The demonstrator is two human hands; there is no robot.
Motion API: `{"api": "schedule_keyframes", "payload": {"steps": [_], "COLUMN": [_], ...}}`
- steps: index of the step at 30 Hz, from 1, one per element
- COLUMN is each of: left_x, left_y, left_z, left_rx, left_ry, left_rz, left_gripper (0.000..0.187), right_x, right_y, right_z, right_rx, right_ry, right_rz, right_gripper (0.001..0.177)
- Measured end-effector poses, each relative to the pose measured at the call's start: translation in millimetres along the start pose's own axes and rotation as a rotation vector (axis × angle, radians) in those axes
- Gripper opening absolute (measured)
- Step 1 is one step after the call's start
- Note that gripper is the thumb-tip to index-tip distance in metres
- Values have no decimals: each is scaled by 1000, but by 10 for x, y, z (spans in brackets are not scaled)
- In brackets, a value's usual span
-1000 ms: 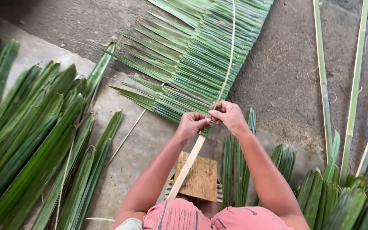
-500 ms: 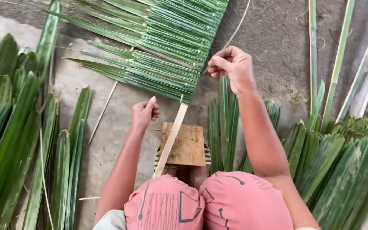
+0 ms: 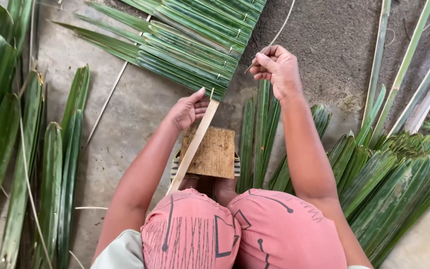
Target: Weaving palm leaves onto a wooden spine to create a thatched panel
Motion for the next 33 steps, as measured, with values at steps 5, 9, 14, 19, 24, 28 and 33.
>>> {"api": "schedule_keyframes", "payload": {"steps": [5, 9, 14, 19, 24, 28, 33], "left_x": [-68, 36, -61, -106, -101, -82, -88], "left_y": [812, 817, 744, 888, 1018, 989, 1018], "left_z": [-227, 33, 48, -37, -95, -78, -82], "left_rx": [64, 288, 324, 295, 293, 291, 294], "left_ry": [-167, -179, -205, -238, -233, -242, -231], "left_rz": [113, 335, 425, 381, 351, 360, 372], "left_gripper": [41, 44, 57, 52, 42, 40, 42], "right_x": [88, 252, 555, 652, 773, 762, 784], "right_y": [216, 397, 366, 336, 96, 79, 45], "right_z": [484, 744, 828, 845, 577, 612, 616], "right_rx": [-40, -139, -272, -396, -625, -648, -682], "right_ry": [-3, -69, -192, -322, -693, -763, -768], "right_rz": [-109, -173, -192, -224, -193, -180, -178], "right_gripper": [14, 22, 20, 23, 15, 16, 17]}}
Point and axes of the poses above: each hand's wrist, its own y-axis towards the middle knuckle, its own x-axis out of the palm, z = x × y, the point moved 8 cm from there along y, towards the middle knuckle, and after that the axes turned 7 degrees about z, right-handed, at the moved point
